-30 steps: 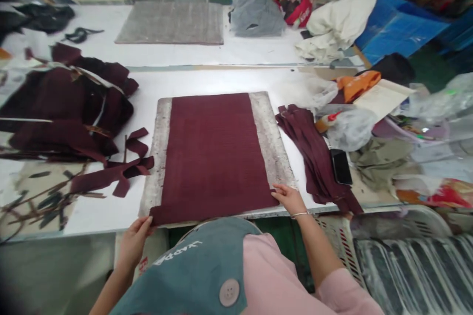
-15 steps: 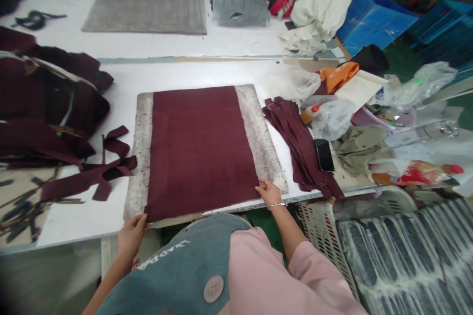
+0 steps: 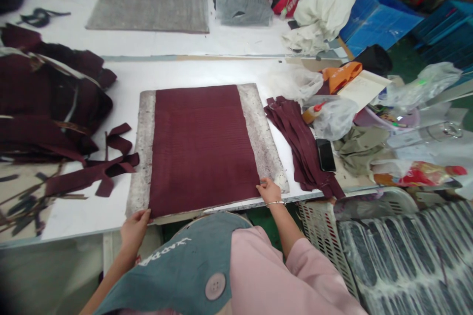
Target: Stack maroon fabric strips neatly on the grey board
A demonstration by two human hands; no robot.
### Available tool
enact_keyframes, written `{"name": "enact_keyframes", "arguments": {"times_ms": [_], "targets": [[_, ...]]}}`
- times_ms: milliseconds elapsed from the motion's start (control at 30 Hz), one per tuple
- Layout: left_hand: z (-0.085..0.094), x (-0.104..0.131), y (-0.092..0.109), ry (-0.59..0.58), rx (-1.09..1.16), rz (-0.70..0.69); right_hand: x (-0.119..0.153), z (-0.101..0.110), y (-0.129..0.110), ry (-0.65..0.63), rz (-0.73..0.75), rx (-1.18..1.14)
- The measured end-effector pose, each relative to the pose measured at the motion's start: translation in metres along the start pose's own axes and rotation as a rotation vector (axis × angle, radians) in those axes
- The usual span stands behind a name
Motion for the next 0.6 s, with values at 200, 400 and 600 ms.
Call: {"name": "enact_keyframes", "arguments": {"times_ms": [200, 400, 600], "targets": [[-0.003, -0.001, 0.001, 0.022, -0.004, -0.022, -0.001, 0.001, -0.001, -0.003, -0.013, 0.034], [-0.003, 0.001, 0.007, 0.029, -0.047, -0.067, -0.006, 0.001, 0.002, -0.060, -0.013, 0.063], [-0.008, -0.006, -0.002, 0.061, -0.079, -0.059, -0.021, -0.009, 0.014, -0.065, -0.005, 0.125]]}}
Point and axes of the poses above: each hand's wrist, its own x-axis away from the middle knuckle, its own z-axis out of the back of the hand, y = z × x, the point moved 4 cm from there along -x, towards the middle knuckle, and after that the axes turned 6 degrees about -z, right-handed, at the moved point
